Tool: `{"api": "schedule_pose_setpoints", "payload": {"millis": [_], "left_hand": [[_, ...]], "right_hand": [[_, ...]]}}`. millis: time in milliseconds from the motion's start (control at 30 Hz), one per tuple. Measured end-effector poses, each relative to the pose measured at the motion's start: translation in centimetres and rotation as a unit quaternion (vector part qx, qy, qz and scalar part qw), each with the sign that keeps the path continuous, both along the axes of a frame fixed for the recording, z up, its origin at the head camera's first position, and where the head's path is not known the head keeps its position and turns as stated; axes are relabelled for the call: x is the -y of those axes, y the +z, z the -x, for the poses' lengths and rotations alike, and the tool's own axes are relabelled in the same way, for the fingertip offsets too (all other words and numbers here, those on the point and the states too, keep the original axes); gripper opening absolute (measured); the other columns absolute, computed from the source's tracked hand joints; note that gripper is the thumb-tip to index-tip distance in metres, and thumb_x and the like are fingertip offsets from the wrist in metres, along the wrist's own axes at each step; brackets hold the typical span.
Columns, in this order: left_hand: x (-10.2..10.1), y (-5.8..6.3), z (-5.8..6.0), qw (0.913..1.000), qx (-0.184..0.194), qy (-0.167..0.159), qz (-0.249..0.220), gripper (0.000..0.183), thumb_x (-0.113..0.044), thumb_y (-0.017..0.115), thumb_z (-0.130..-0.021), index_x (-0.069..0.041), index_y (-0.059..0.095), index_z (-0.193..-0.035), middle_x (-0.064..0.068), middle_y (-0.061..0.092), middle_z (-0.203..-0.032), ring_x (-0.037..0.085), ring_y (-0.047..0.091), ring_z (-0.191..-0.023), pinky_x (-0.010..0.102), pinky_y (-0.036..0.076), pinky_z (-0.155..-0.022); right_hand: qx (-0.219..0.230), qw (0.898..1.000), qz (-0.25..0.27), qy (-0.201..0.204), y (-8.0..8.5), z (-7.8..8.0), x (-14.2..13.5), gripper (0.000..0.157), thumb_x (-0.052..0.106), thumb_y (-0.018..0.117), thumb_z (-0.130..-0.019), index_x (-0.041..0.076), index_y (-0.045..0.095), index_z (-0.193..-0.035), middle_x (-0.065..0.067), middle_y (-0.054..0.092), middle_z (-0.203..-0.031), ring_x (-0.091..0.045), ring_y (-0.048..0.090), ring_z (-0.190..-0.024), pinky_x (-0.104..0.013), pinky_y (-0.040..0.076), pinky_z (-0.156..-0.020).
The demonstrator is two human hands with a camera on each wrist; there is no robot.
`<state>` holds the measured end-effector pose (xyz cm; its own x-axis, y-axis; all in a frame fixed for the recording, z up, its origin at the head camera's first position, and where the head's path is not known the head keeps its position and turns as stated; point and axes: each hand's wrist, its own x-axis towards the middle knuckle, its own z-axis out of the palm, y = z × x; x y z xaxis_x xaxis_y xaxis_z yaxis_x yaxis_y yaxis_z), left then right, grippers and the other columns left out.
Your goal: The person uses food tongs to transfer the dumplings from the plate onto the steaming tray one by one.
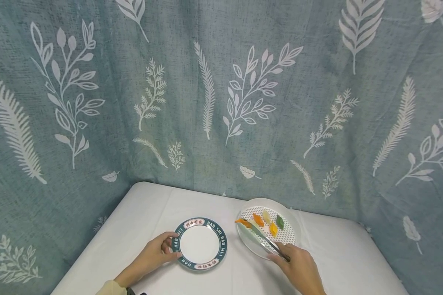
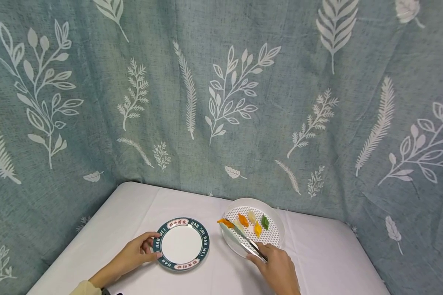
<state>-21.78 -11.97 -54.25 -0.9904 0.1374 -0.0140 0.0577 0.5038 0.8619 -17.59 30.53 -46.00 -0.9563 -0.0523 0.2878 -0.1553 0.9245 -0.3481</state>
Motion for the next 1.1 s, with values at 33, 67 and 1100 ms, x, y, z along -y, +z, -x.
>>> {"api": "schedule_pose_setpoints", "payload": {"millis": [33, 67, 1100], "left_hand": [[0.0, 0.0, 0.0, 1.0000, -0.002, 0.000, 0.002, 0.071, -0.034, 0.091, -0.076, -0.011, 0.061, -0.136, -0.001, 0.060, -0.097, 0.017, 0.054, -0.080, 0.027, 0.047, -0.067], [0.0, -0.1, 0.1, 1.0000, -0.005, 0.000, 0.005, 0.071, -0.035, 0.091, -0.076, -0.011, 0.061, -0.136, -0.002, 0.060, -0.097, 0.016, 0.054, -0.080, 0.027, 0.047, -0.067], [0.2, -0.3, 0.2, 0.9999, -0.011, -0.007, 0.002, 0.071, -0.035, 0.090, -0.077, -0.010, 0.061, -0.136, -0.001, 0.059, -0.098, 0.016, 0.054, -0.081, 0.026, 0.048, -0.067]], "right_hand": [[0.000, 1.000, 0.001, -0.002, 0.0, -0.1, -0.3, 0.053, 0.046, 0.084, -0.083, 0.008, 0.078, -0.118, -0.007, 0.077, -0.104, -0.025, 0.073, -0.091, -0.048, 0.057, -0.080], [0.000, 1.000, 0.001, -0.004, 0.0, -0.1, -0.5, 0.053, 0.046, 0.084, -0.083, 0.008, 0.078, -0.118, -0.007, 0.077, -0.104, -0.025, 0.073, -0.091, -0.048, 0.057, -0.079], [0.088, 0.995, -0.029, -0.031, 0.0, -0.1, -6.2, 0.049, 0.043, 0.084, -0.082, 0.004, 0.079, -0.111, 0.007, 0.047, -0.063, -0.014, 0.042, -0.059, -0.032, 0.037, -0.056]]}}
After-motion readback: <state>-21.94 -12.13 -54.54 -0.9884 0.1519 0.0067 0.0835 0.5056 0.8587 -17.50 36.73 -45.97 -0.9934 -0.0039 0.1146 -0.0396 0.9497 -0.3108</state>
